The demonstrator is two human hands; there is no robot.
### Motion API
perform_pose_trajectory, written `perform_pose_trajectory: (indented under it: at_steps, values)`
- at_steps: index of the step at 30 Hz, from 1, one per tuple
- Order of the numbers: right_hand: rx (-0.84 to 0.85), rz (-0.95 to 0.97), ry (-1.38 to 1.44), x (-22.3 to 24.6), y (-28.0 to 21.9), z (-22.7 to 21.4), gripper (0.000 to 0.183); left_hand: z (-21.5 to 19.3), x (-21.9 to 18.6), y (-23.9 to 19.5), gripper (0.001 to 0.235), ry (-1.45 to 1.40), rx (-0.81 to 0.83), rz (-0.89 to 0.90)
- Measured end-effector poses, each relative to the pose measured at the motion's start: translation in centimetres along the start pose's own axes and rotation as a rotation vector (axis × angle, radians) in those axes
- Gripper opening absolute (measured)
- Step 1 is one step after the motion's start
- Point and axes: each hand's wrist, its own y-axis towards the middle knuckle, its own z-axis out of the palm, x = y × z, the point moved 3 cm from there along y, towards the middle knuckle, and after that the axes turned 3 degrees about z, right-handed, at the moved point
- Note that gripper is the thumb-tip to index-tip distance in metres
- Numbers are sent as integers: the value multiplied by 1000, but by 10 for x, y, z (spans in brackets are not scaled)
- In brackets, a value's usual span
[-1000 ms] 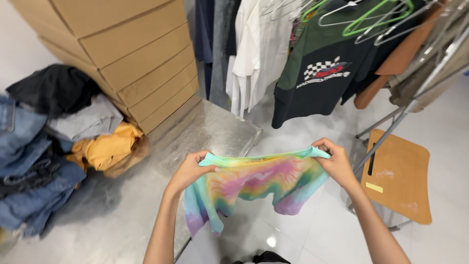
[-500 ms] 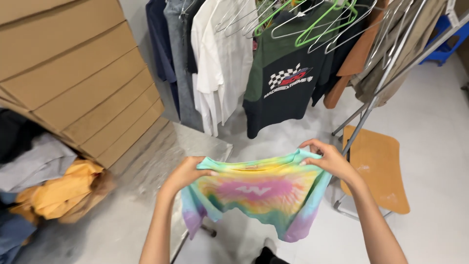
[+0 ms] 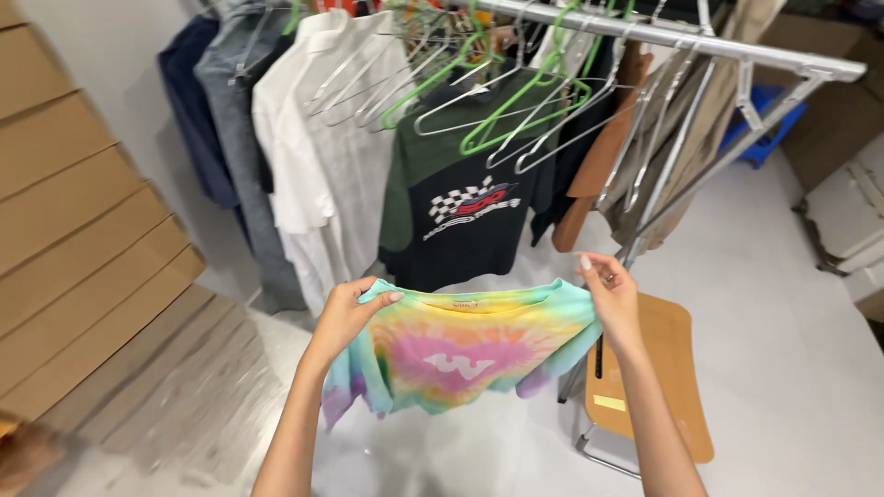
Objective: The person picks up various folded garments, including a tie-dye shirt, a black t-shirt, a grey t-shirt, a yellow shirt, and denim shorts, from a metal table. They unfold each item, place it on a hanger, and hang it on a nearby clothing rack.
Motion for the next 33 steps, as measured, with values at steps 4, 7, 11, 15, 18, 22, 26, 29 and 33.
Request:
perform_pose_trajectory:
  at_steps: [4, 7, 11, 15, 18, 22, 26, 29, 33]
  values:
    - [-199, 67, 72, 0, 31, -15, 27, 32, -20, 50, 27, 5, 61, 20]
    - [-321, 78, 107, -7, 66, -32, 33, 54, -31, 89, 26, 2, 116, 71]
    - [-358, 31, 143, -10, 119, -50, 35, 75, -45, 147, 26, -52, 203, 200]
    - [-234, 30, 46, 12, 162, -45, 36, 78, -79, 185, 27, -83, 250, 248]
    - [-173, 92, 40, -8, 190, -45, 46, 89, -79, 216, 30, -97, 275, 275]
    - [-171, 83, 94, -13, 201, -38, 32, 102, -46, 256, 27, -88, 297, 277]
    - [-182, 12, 105, -18, 204, -42, 29, 101, -43, 264, 24, -58, 282, 271]
    - [-172, -22, 139, -32, 213, -51, 27, 98, -49, 263, 24, -43, 255, 270]
    - [-108, 29, 201, -48, 198, -52, 17, 92, -60, 239, 25, -35, 179, 241]
